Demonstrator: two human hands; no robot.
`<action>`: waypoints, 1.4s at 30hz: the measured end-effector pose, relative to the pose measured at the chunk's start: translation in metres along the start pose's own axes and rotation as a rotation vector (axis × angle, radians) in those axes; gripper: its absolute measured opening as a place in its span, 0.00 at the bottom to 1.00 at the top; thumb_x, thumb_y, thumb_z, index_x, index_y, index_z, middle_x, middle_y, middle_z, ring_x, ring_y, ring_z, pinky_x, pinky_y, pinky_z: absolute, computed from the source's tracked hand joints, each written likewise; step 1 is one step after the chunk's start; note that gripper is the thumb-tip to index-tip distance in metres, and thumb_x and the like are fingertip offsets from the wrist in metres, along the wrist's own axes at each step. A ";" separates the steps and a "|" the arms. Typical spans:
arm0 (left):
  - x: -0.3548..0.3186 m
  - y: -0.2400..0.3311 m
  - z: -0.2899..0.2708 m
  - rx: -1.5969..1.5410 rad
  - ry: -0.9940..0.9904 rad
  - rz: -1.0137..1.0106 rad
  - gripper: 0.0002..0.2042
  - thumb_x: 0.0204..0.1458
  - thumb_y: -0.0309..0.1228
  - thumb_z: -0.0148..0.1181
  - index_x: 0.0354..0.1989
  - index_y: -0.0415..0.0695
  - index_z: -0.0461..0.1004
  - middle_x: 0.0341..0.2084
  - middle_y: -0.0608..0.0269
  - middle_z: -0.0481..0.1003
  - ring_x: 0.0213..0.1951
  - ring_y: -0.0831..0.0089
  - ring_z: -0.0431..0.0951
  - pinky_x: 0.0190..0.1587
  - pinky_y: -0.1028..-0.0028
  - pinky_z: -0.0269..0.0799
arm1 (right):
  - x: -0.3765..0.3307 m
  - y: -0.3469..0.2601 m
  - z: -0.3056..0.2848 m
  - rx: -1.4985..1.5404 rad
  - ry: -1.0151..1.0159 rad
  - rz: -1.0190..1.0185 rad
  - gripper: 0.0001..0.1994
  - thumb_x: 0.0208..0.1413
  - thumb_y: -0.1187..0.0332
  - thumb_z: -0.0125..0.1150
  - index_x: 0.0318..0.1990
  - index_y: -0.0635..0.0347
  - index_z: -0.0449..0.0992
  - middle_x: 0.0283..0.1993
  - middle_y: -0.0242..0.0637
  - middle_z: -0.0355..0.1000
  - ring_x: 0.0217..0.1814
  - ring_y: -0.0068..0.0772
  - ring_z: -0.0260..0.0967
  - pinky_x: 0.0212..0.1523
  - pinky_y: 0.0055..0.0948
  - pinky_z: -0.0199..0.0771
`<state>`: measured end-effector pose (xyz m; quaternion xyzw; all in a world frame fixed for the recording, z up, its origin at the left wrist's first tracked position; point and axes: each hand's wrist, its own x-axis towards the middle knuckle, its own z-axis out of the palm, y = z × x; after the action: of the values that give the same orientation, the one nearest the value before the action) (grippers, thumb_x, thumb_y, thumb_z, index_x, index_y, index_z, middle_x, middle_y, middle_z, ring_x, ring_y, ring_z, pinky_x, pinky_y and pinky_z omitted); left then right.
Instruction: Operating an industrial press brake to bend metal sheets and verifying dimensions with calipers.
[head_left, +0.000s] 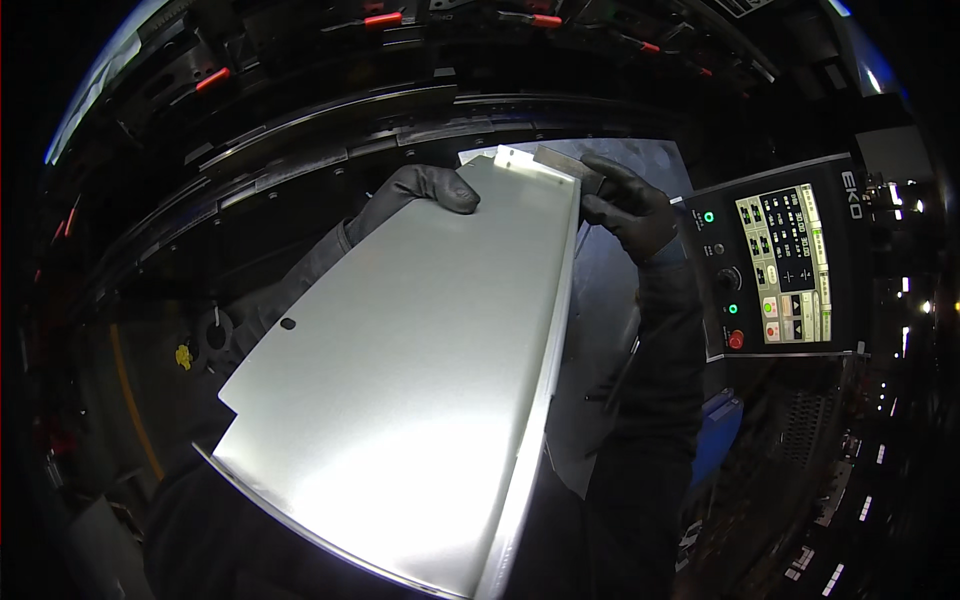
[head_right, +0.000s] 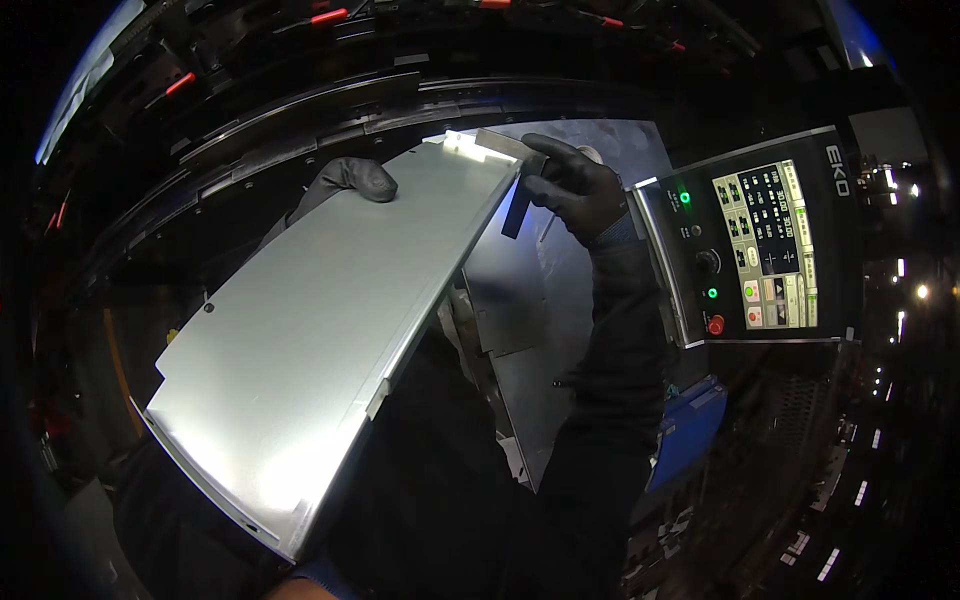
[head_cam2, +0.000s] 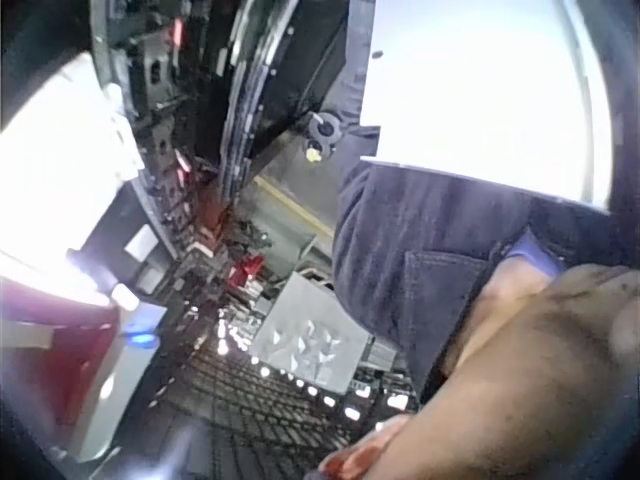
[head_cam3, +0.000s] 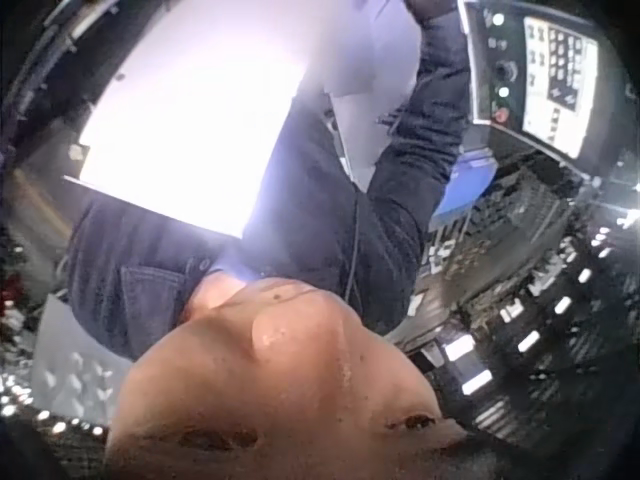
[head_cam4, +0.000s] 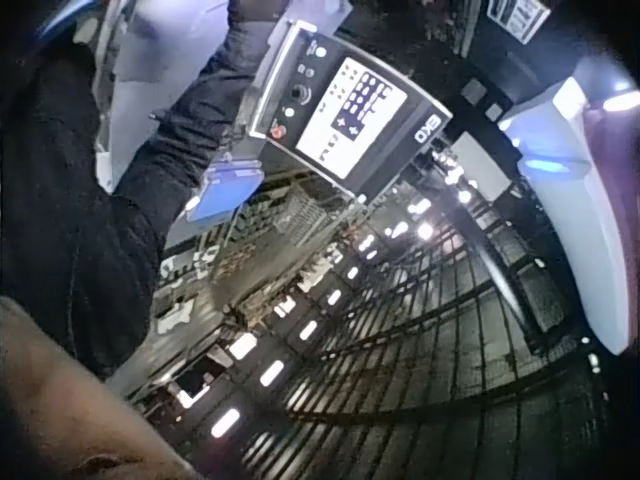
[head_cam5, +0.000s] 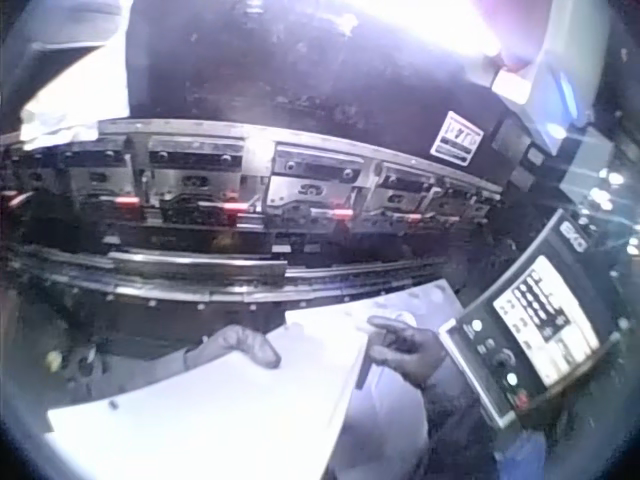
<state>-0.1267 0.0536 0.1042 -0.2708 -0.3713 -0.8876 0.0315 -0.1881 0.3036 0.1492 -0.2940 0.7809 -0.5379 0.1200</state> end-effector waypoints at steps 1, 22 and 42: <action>0.013 0.007 0.007 -0.014 0.001 0.084 0.26 0.30 0.22 0.61 0.45 0.42 0.67 0.39 0.54 0.71 0.39 0.62 0.73 0.48 0.67 0.67 | 0.002 -0.002 0.002 -0.020 -0.013 0.001 0.23 0.42 0.76 0.61 0.50 0.59 0.68 0.22 0.34 0.69 0.21 0.23 0.64 0.24 0.20 0.67; -0.012 -0.016 -0.017 0.068 0.158 -0.544 0.07 0.47 0.24 0.48 0.28 0.39 0.74 0.19 0.59 0.73 0.20 0.77 0.73 0.28 0.78 0.71 | -0.053 -0.109 0.022 0.017 0.169 -0.062 0.26 0.39 0.84 0.57 0.51 0.63 0.66 0.25 0.38 0.70 0.20 0.21 0.65 0.18 0.14 0.64; -0.046 0.019 0.004 -0.130 -0.054 -0.610 0.09 0.46 0.26 0.48 0.33 0.35 0.69 0.22 0.53 0.72 0.21 0.70 0.73 0.27 0.75 0.72 | -0.090 -0.157 0.070 0.117 -0.047 -0.054 0.27 0.40 0.86 0.54 0.53 0.66 0.63 0.24 0.37 0.69 0.18 0.20 0.63 0.19 0.15 0.64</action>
<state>-0.0811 0.0359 0.0958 -0.1718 -0.3783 -0.8706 -0.2634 -0.0295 0.2638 0.2530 -0.3202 0.7367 -0.5787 0.1409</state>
